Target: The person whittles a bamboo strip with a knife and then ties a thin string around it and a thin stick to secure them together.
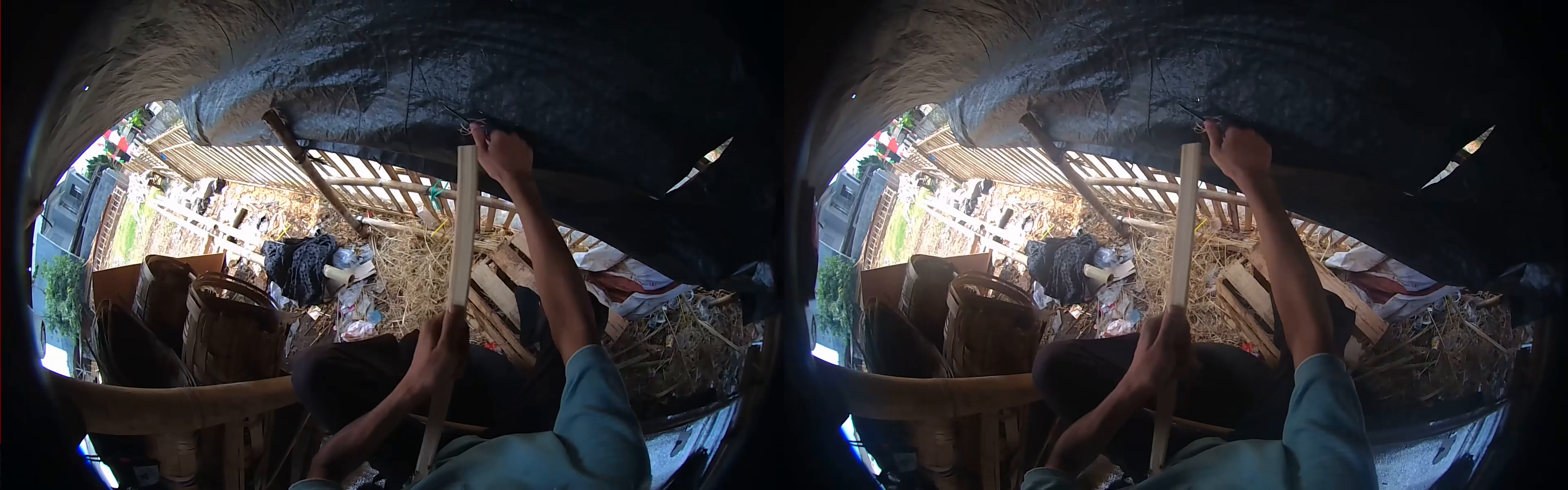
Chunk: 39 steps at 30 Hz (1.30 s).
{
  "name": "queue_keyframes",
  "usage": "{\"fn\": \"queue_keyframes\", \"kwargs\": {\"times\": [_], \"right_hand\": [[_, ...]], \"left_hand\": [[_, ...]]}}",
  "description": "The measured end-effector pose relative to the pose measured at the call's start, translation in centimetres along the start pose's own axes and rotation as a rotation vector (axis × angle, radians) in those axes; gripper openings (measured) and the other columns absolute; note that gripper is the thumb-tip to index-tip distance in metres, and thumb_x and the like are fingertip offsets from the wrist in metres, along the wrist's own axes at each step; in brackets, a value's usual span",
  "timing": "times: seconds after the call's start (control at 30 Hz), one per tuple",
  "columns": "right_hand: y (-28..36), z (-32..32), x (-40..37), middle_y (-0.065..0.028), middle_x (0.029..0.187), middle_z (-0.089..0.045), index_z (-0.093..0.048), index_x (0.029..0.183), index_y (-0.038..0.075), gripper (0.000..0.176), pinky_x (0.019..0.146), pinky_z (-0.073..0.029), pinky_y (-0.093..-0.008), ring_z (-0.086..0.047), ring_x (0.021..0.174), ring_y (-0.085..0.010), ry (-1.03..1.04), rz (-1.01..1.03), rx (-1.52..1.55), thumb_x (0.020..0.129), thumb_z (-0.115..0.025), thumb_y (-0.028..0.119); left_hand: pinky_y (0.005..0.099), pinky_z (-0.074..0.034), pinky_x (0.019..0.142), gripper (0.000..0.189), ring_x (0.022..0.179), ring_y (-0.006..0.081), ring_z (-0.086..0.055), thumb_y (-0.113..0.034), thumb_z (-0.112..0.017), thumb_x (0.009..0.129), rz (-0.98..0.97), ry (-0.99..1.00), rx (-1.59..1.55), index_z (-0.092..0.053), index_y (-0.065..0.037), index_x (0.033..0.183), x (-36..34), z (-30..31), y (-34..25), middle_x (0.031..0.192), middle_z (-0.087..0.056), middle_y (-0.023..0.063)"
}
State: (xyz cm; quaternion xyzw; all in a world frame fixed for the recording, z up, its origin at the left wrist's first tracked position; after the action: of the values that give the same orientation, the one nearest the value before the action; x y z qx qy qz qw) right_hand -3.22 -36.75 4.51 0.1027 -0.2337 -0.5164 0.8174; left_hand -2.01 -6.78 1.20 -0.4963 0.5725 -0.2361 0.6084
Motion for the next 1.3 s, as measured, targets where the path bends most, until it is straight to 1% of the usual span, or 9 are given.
{"fn": "queue_keyframes", "kwargs": {"times": [0.13, 0.17, 0.4, 0.53, 0.73, 0.83, 0.97, 1.07, 1.3], "right_hand": [[-2.1, -3.5, 0.5, -0.0194, 0.078, -0.066, -0.069, 0.077, 0.004, 0.065, 0.079, -0.051, -0.045, -0.065, 0.084, -0.0357, 0.113, 0.07, 0.091, 0.093, -0.031, 0.055], [-2.6, -3.7, -0.6, -0.0194, 0.078, -0.066, -0.069, 0.078, 0.005, 0.064, 0.078, -0.051, -0.0454, -0.065, 0.083, -0.0359, 0.177, 0.043, 0.097, 0.093, -0.031, 0.055], [-4.6, -4.3, -0.7, -0.0183, 0.068, -0.063, -0.068, 0.079, 0.007, 0.06, 0.066, -0.047, -0.0454, -0.064, 0.072, -0.0357, 0.238, -0.004, 0.403, 0.094, -0.033, 0.054], [-3.5, -4.3, -0.2, -0.0038, 0.047, -0.041, -0.05, 0.066, 0.005, 0.059, 0.047, -0.034, -0.0347, -0.045, 0.043, -0.0162, 0.143, 0.017, 0.829, 0.096, -0.032, 0.052], [-0.9, -3.2, -2.3, 0.0056, 0.051, -0.034, -0.04, 0.064, 0.011, 0.052, 0.042, -0.021, -0.0258, -0.026, 0.042, -0.0046, 0.524, -0.088, 1.41, 0.098, -0.032, 0.05], [-0.3, -2.1, -2.7, 0.005, 0.051, -0.029, -0.039, 0.067, 0.01, 0.055, 0.041, -0.024, -0.0237, -0.027, 0.042, -0.0056, 0.489, -0.043, 1.383, 0.091, -0.043, 0.06], [0.6, 2.9, -3.6, -0.0008, 0.058, -0.046, -0.05, 0.076, 0.007, 0.061, 0.052, -0.041, -0.0274, -0.047, 0.051, -0.011, -0.045, 0.279, 0.243, 0.064, -0.075, 0.061], [0.0, 2.6, -3.5, -0.0027, 0.066, -0.057, -0.053, 0.079, 0.008, 0.064, 0.058, -0.047, -0.0333, -0.061, 0.059, -0.0191, 0.032, 0.225, 0.244, 0.063, -0.07, 0.069], [2.2, 1.9, -4.0, 0.0037, 0.058, -0.044, -0.057, 0.089, 0.008, 0.04, 0.051, -0.038, -0.0239, -0.043, 0.051, -0.007, 0.137, 0.314, 0.607, 0.08, -0.07, 0.045]], "left_hand": [[0.0211, -0.033, 0.035, 0.044, 0.039, 0.0073, -0.039, -0.043, -0.036, 0.099, 0.007, -0.067, 0.03, -0.043, -0.009, 0.072, 2.3, 3.5, 1.2, 0.053, -0.039, -0.003], [0.0227, -0.043, 0.036, 0.047, 0.041, 0.0055, -0.042, -0.048, -0.036, 0.097, 0.035, -0.03, 0.043, -0.044, -0.008, 0.074, 2.7, 4.1, 1.7, 0.057, -0.042, -0.0019], [0.022, -0.042, 0.037, 0.047, 0.044, 0.0054, -0.044, -0.048, -0.038, 0.097, 0.004, -0.03, 0.028, -0.047, -0.007, 0.076, 2.8, 4.1, 1.5, 0.058, -0.044, -0.0015], [0.0195, -0.028, 0.035, 0.04, 0.042, 0.0028, -0.036, -0.044, -0.039, 0.098, 0.025, -0.083, -0.043, -0.045, -0.01, 0.079, 2.9, 4.4, 1.3, 0.057, -0.039, -0.0056], [0.0188, -0.031, 0.039, 0.026, 0.046, 0.0024, -0.038, -0.031, -0.048, 0.097, -0.064, -0.074, -0.058, -0.048, -0.009, 0.083, 3.1, 4.8, 0.2, 0.059, -0.04, -0.0065], [0.0207, -0.033, 0.04, 0.02, 0.047, 0.0033, -0.042, -0.024, -0.056, 0.094, -0.183, -0.118, 0.187, -0.051, -0.006, 0.087, 2.3, 5.6, -3.9, 0.062, -0.046, -0.005], [0.0208, -0.032, 0.04, 0.024, 0.047, 0.0028, -0.043, -0.025, -0.059, 0.092, -0.222, -0.154, 0.241, -0.052, -0.003, 0.086, 1.2, 6.8, -10.4, 0.059, -0.047, -0.0042], [0.0204, -0.031, 0.036, 0.023, 0.042, 0.0029, -0.04, -0.024, -0.059, 0.091, -0.237, -0.1, 0.131, -0.05, -0.005, 0.085, 2.6, 7.9, -14.0, 0.058, -0.043, -0.0044], [0.0204, -0.029, 0.034, 0.021, 0.041, 0.0032, -0.04, -0.018, -0.058, 0.091, -0.305, -0.097, 0.197, -0.052, -0.004, 0.078, 6.2, 9.4, -13.2, 0.057, -0.043, -0.0047]]}}
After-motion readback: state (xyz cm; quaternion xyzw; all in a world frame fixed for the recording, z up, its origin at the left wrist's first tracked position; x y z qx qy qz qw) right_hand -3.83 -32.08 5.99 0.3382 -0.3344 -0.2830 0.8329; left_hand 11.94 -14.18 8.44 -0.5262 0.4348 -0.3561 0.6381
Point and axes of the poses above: each hand's wrist, its own x-axis towards the middle knuckle, its own z-axis out of the back of the hand, y = z × x, the point moved 8 cm from there along x, towards the middle knuckle
